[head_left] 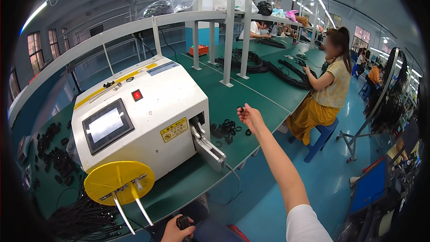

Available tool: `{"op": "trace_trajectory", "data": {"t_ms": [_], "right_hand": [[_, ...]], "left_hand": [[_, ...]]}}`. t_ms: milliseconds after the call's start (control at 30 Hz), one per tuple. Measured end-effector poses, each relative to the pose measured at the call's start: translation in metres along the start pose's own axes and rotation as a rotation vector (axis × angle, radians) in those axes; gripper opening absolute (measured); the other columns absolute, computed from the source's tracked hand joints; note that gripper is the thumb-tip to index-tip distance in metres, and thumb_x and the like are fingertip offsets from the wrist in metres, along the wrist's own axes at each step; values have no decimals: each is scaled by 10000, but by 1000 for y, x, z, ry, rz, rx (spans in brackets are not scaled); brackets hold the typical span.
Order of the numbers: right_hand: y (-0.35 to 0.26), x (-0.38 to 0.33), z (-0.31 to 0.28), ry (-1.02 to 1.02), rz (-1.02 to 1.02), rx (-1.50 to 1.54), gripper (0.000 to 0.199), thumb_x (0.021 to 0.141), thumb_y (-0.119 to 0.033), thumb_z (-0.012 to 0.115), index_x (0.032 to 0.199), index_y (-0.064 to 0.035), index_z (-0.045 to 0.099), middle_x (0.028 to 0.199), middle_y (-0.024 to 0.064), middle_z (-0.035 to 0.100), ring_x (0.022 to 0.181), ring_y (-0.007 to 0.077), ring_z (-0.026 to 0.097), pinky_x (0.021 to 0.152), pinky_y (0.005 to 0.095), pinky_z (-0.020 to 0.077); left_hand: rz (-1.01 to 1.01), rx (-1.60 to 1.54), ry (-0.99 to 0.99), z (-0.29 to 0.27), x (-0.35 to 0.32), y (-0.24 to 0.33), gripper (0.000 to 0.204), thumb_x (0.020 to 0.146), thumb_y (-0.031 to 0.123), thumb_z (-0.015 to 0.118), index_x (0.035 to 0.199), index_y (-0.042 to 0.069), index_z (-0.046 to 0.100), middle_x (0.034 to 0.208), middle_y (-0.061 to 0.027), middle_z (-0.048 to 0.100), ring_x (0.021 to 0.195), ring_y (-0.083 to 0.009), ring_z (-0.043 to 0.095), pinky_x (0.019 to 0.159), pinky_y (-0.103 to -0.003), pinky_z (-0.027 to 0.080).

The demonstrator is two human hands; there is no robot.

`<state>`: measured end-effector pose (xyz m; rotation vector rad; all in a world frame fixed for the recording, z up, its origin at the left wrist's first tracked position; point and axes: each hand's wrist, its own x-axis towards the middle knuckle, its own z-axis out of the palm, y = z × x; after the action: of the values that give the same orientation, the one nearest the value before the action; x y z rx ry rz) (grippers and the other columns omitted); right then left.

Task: Winding and bundling electrical cables using an automated winding machine at an assembly station.

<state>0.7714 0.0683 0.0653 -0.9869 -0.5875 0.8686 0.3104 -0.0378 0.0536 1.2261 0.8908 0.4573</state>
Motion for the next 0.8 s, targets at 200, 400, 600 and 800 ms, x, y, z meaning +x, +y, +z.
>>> {"op": "trace_trajectory", "data": {"t_ms": [200,400,600,800], "right_hand": [[-28,-63,30,-86,-153,-143,160,912,-127,550,828,5,581,766,54,571,670,133,524,630,261,448],[-35,-222,90,-362,148,-386,93,832,-20,600,775,8,668,824,91,640,697,155,633,651,281,525],[43,-296,129,-524,-53,-631,167,873,-107,595,965,13,667,827,69,631,761,126,604,686,246,472],[76,-310,143,-406,18,-449,171,889,-116,573,917,39,640,796,82,618,675,149,579,610,256,456]], "left_hand": [[40,-16,2,2,-3,-1,227,738,44,666,947,10,586,682,-24,537,563,-106,526,526,-239,431],[73,-73,16,16,-13,14,232,737,28,659,957,6,590,677,-7,524,557,-87,512,522,-225,417],[469,46,245,42,-8,5,241,723,-11,669,951,21,599,705,-34,555,578,-139,548,550,-252,441],[886,499,545,44,-12,-2,254,661,-35,688,875,18,560,747,-95,585,643,-203,598,616,-293,481]]}}
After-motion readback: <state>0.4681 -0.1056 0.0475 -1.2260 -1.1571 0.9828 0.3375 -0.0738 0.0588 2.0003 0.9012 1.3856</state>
